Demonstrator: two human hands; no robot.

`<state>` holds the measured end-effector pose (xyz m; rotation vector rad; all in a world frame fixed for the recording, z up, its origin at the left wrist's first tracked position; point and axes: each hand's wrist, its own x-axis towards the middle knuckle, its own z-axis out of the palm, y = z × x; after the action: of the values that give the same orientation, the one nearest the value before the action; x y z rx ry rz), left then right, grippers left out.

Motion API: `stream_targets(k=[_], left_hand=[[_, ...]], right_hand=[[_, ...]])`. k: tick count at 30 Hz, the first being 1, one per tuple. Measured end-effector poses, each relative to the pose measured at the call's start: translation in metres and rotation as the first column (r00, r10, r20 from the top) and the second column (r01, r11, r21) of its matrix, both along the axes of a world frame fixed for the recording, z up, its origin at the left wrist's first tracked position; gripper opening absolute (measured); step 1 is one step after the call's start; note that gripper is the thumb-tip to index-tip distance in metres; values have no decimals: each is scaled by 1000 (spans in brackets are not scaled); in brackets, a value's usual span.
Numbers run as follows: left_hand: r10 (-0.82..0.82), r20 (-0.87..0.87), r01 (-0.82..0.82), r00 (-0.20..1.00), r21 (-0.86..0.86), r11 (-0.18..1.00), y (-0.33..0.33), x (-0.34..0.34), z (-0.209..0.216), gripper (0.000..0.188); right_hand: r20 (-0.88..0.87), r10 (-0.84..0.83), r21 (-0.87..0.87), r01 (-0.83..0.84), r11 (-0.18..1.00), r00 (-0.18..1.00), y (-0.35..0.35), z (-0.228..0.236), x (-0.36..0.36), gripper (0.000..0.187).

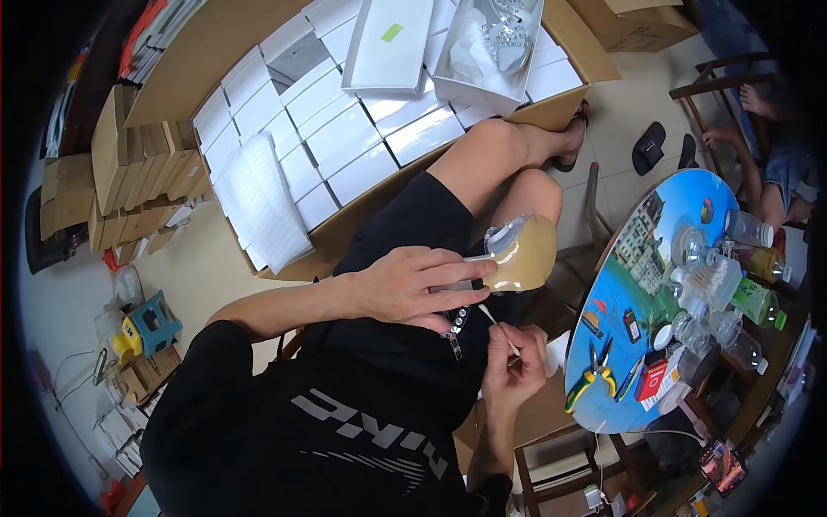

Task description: The person is repairing a silver high-heeled shoe by hand. They use a wooden stick to apply adhesive to the heel and sole, then use pliers to adjust the heel structure. The person also handles white tissue paper and places the shoe into a white box.

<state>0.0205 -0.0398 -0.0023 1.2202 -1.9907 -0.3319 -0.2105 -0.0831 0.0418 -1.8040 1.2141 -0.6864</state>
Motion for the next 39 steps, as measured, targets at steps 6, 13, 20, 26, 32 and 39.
stream_targets(k=[6, 13, 20, 26, 32, 39], left_hand=[[1, 7, -1, 1000, -18, 1000, 1, -1, 4, 70], [-6, -47, 5, 999, -15, 1000, 1, -2, 0, 67], [56, -144, -26, 988, 203, 979, 0, 3, 12, 77], [176, -577, 272, 797, 604, 749, -20, 29, 14, 51], [424, -614, 605, 666, 777, 176, -43, 46, 9, 44], [486, -669, 691, 562, 703, 169, -33, 37, -23, 48]], right_hand=[[-25, 63, -90, -65, 994, 998, 1, -8, 9, 15], [-36, 76, -151, -80, 985, 996, 1, -9, 9, 14], [93, -26, -38, 30, 999, 995, -11, 6, -2, 9], [231, 149, 13, -156, 988, 962, -47, 20, -6, 10], [306, 321, 304, -412, 859, 896, -74, -8, 17, 13], [258, 322, 366, -401, 840, 911, -61, -33, 30, 11]])
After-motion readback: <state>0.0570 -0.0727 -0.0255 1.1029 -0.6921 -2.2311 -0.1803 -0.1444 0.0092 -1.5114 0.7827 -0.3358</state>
